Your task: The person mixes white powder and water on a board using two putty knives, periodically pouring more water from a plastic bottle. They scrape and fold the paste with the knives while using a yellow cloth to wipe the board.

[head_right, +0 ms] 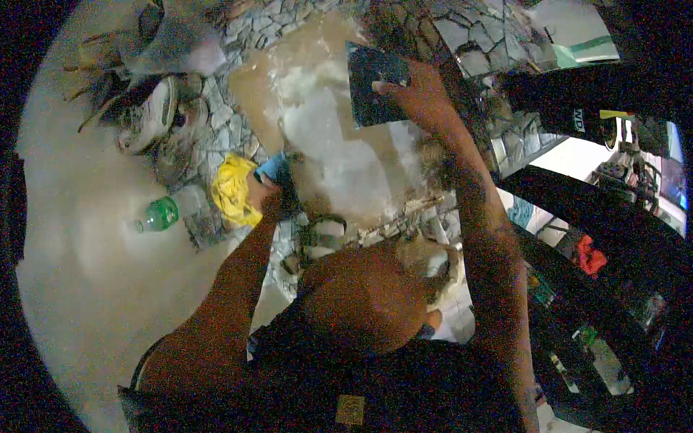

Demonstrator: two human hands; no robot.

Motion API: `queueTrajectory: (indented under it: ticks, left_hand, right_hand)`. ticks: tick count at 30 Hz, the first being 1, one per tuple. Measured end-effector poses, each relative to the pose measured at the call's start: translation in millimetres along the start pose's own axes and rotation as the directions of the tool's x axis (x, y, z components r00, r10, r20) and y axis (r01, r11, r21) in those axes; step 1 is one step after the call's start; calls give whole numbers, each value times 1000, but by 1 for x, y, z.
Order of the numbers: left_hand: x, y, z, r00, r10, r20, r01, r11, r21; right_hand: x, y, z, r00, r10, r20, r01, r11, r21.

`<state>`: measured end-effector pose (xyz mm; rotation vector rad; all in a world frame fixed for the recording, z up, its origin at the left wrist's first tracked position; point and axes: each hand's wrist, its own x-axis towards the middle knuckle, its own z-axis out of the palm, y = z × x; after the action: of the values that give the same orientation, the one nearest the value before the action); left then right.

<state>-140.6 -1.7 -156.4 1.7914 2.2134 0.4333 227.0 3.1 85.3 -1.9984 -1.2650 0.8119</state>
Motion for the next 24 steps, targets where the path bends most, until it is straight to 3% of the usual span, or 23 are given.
queueTrajectory:
  ticks: [1, 4, 7, 9, 10, 12, 14, 15, 16, 17, 19, 21, 22, 23, 24]
  left_hand:
    - [2, -13, 14, 1000, 8, -11, -8, 999, 40]
    - [0, -14, 8, 1000, 23, -18, -22, 998, 60]
    - [-2, -17, 7, 992, 102, -68, -105, 994, -36]
    - [1, -15, 3, 981, 156, -116, -167, 982, -84]
    - [2, -3, -3, 987, 92, -135, -117, 974, -194]
    - [-4, 17, -16, 992, -40, -122, -11, 920, -391]
    - [-9, 13, 5, 989, 46, -143, -110, 868, -485]
    - [-17, 7, 12, 987, 72, -146, -139, 841, -523]
    - [-39, 29, 8, 999, 43, -7, -39, 812, -582]
    - [-62, 73, -23, 973, 107, 204, 19, 847, -532]
    - [-110, 77, -1, 877, 321, 357, -188, 914, -360]
    - [-159, 89, 15, 715, 567, 408, -346, 795, -499]
    - [-173, 98, 12, 612, 641, 464, -259, 716, -648]
    - [-178, 102, 8, 505, 682, 529, -311, 716, -625]
    - [-178, 109, 6, 377, 720, 582, -374, 693, -616]
  right_hand:
    - [3, 4, 2, 999, -7, -39, 6, 1000, -25]
    - [15, 44, 16, 999, -36, 0, 35, 978, 204]
    - [2, 45, 24, 997, 72, -31, -62, 968, 242]
    - [1, 91, 46, 984, 53, -170, -22, 984, 177]
    - [-7, 107, 56, 976, 71, -206, -35, 984, 172]
    - [-36, 116, 67, 967, 161, -198, -86, 936, 340]
    - [-57, 182, 95, 893, 341, -293, -244, 916, 319]
    - [-71, 179, 92, 880, 348, -324, -245, 915, 320]
    - [-85, 175, 90, 865, 355, -354, -245, 915, 320]
    - [-86, 165, 77, 862, 381, -335, -267, 902, 339]
    - [-88, 157, 58, 856, 421, -299, -303, 878, 369]
    - [-88, 160, 44, 880, 323, -349, -256, 940, 226]
    - [-84, 131, 32, 887, 356, -294, -285, 923, 260]
    - [-84, 111, 28, 885, 396, -246, -320, 900, 296]
    - [-84, 120, 33, 939, 266, -218, -231, 957, 174]
